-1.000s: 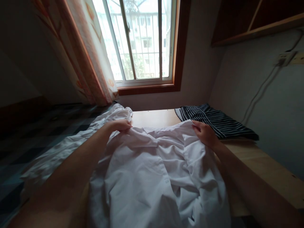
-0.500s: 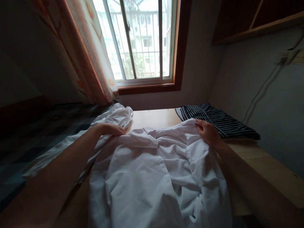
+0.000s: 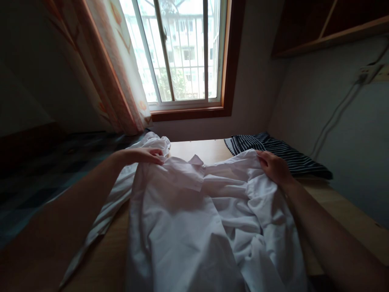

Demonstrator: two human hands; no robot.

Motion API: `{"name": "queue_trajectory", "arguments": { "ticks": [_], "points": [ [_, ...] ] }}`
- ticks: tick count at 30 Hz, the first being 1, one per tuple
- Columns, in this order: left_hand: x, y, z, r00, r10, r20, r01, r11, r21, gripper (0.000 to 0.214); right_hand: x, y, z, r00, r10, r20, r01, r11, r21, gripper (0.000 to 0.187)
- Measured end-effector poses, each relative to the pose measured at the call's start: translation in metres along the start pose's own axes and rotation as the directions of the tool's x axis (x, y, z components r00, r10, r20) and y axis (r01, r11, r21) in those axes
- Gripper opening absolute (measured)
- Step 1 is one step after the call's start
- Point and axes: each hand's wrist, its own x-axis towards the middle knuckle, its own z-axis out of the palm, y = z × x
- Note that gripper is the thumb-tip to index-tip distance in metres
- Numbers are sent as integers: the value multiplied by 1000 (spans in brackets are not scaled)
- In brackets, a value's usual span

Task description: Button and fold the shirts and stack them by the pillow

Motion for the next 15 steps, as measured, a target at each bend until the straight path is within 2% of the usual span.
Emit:
{"name": "queue_trajectory", "arguments": {
  "ticks": [2, 3, 4, 7, 8, 10, 12, 15],
  "points": [
    [-1, 10, -4, 997, 68, -37, -54, 956, 287, 31, 0, 1, 0, 1000, 7, -9, -7, 1000, 3, 38],
    [-2, 16, -5, 988, 123, -91, -75, 910, 409, 35, -1, 1, 1, 1000, 11, -13, -11, 1000, 9, 37],
    [-3, 22, -6, 959, 210, -192, -85, 855, 511, 37, -1, 1, 1, 1000, 17, -19, -17, 1000, 17, 37],
    [-7, 41, -1, 803, 430, -413, -61, 749, 660, 40, 0, -1, 1, 996, 55, -70, -51, 997, 58, 38],
    [-6, 44, 2, 762, 461, -455, -51, 743, 667, 43, 0, -2, 2, 992, 77, -99, -70, 994, 81, 39],
    [-3, 46, 12, 710, 484, -511, -31, 747, 664, 51, 2, -3, 4, 979, 132, -152, -108, 982, 156, 40],
    [2, 40, 27, 708, 485, -514, -17, 739, 674, 55, 4, -7, 7, 969, 194, -151, -149, 952, 266, 40],
    [8, 29, 57, 763, 479, -434, -49, 712, 700, 57, 5, -19, 9, 969, 247, -32, -207, 872, 443, 41]
  ]
}}
